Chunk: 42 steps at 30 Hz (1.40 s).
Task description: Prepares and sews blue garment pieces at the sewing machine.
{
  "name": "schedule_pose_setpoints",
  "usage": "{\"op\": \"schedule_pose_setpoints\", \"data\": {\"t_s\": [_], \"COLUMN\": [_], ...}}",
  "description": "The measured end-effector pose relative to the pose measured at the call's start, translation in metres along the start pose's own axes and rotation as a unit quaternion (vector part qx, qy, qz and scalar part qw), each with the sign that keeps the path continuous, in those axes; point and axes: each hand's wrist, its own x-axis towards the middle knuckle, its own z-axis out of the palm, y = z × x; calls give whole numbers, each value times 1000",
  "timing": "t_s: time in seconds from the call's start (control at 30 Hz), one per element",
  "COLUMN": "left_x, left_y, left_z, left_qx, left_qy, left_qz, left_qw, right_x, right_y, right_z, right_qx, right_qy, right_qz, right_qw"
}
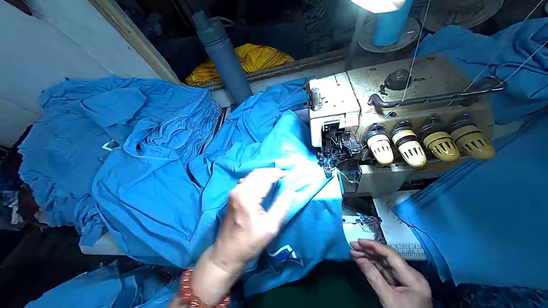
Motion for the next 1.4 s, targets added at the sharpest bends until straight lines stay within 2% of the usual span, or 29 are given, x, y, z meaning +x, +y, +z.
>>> {"op": "schedule_pose_setpoints", "data": {"t_s": [0.1,0.17,0.27,0.37,0.47,0.6,0.7,0.83,1.03,1.13,1.27,1.33,1.4], "left_x": [5,5,0,-7,-7,4,21,28,2,2,17,28,32], "left_y": [17,14,6,12,32,42,41,35,26,37,42,42,38], "left_z": [30,32,16,6,11,37,53,54,24,22,49,60,62], "left_qx": [56,80,63,39,63,141,151,161,135,141,180,180,162], "left_qy": [-32,-45,-68,-53,-52,-63,-49,-44,-77,-93,-41,-22,-23], "left_qz": [44,51,33,68,119,170,161,117,68,88,158,164,145], "left_qw": [997,994,995,995,989,973,974,979,986,982,970,970,976], "right_x": [32,43,38,21,13,28,53,82,60,56,70,81,84], "right_y": [2,5,-4,-13,-16,-17,-13,-3,-23,-25,-11,-2,-2], "right_z": [12,20,27,25,23,24,32,45,24,23,34,40,40], "right_qx": [72,107,142,162,182,186,162,162,118,109,44,18,25], "right_qy": [26,12,-33,-60,-66,-48,-23,13,-48,-53,-4,25,30], "right_qz": [-20,-11,47,90,90,92,45,-17,55,44,-53,-101,-101], "right_qw": [997,994,988,981,977,977,986,987,990,992,998,994,994]}}
